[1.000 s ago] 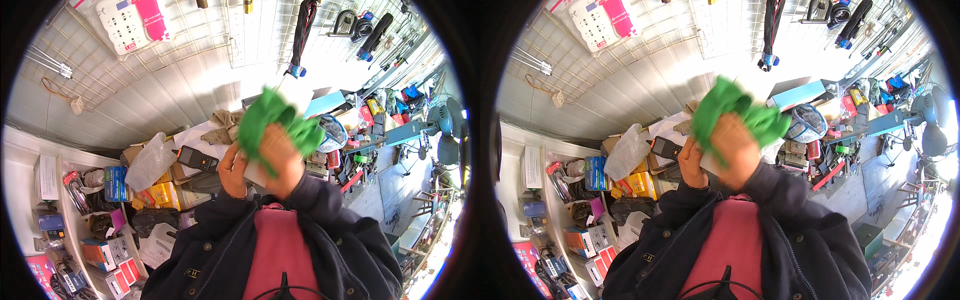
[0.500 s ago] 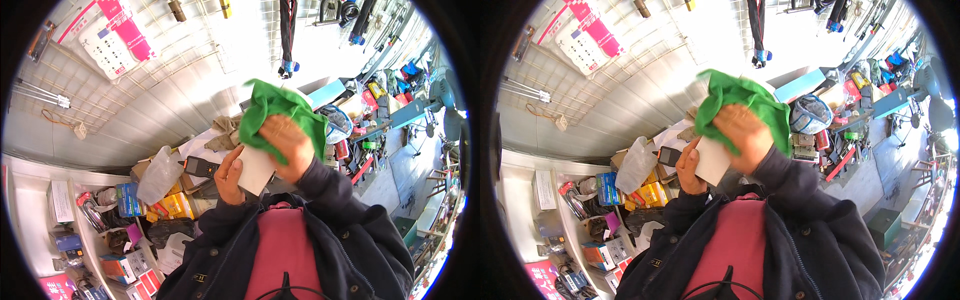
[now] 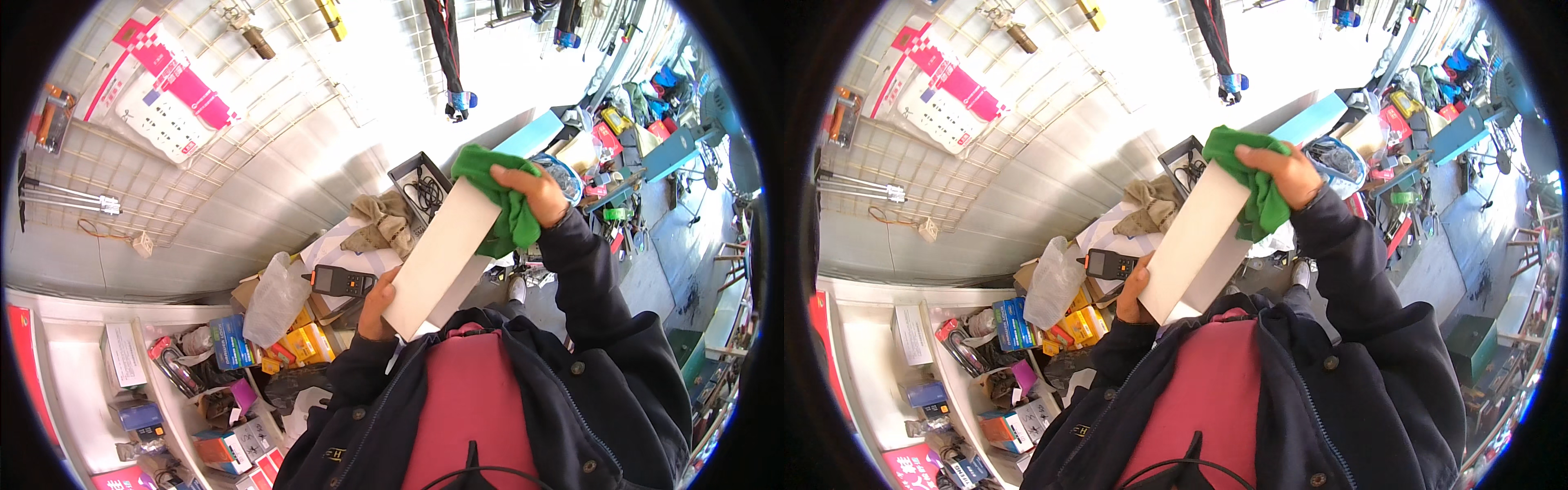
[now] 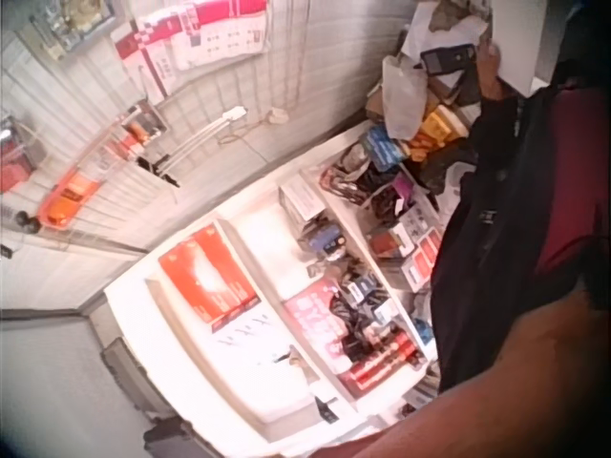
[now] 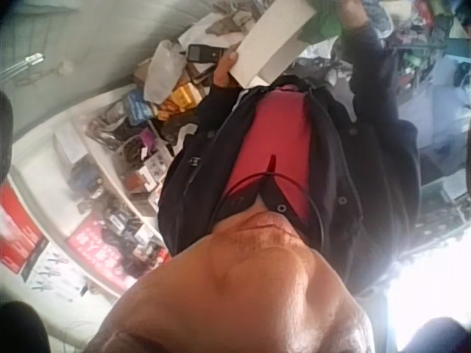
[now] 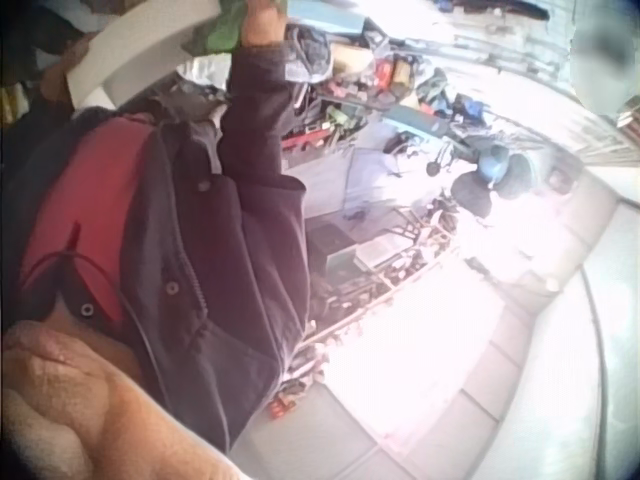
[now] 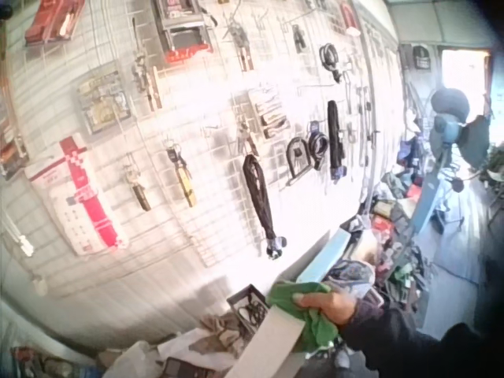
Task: The person wipes a white rectangular box with a green cloth, then wipes a small black electronic device with the same cloth. The person handles the items one at a time and places them back on the cluttered work surface.
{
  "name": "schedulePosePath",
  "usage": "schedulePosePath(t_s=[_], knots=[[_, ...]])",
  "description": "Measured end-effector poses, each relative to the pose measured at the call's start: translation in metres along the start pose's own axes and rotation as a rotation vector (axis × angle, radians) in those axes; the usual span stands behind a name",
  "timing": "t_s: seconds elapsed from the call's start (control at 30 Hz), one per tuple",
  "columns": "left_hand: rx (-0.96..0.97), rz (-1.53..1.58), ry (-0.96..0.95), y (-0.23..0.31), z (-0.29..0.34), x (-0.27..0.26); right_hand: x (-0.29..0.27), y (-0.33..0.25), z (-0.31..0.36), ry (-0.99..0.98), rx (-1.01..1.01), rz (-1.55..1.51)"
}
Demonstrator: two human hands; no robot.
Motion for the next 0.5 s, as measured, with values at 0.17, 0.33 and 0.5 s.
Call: schedulePosePath(t_s=[0.17, 0.33, 0.5], knots=[[-0.042, -0.616, -0.069, 0.016, -0.002, 0.021, -0.009, 0.038, 0.007, 0.141, 0.007, 0.420], [0.120, -1.381, -0.095, 0.039, -0.011, 0.089, 0.007, 0.036, 0.002, 0.101, -0.029, 0.436], [0.283, -1.433, -0.002, 0.043, -0.021, 0.121, 0.024, 0.019, 0.017, 0.085, -0.115, 0.523]])
Point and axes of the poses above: each hand's wrist, its own z-axis away from the middle knuckle, its own x-axis out of the palm, y = z × x, the point moved 8 cm from there along -z, towards the middle knuckle, and after that the axes turned 5 degrees about z, right-handed, at the moved point
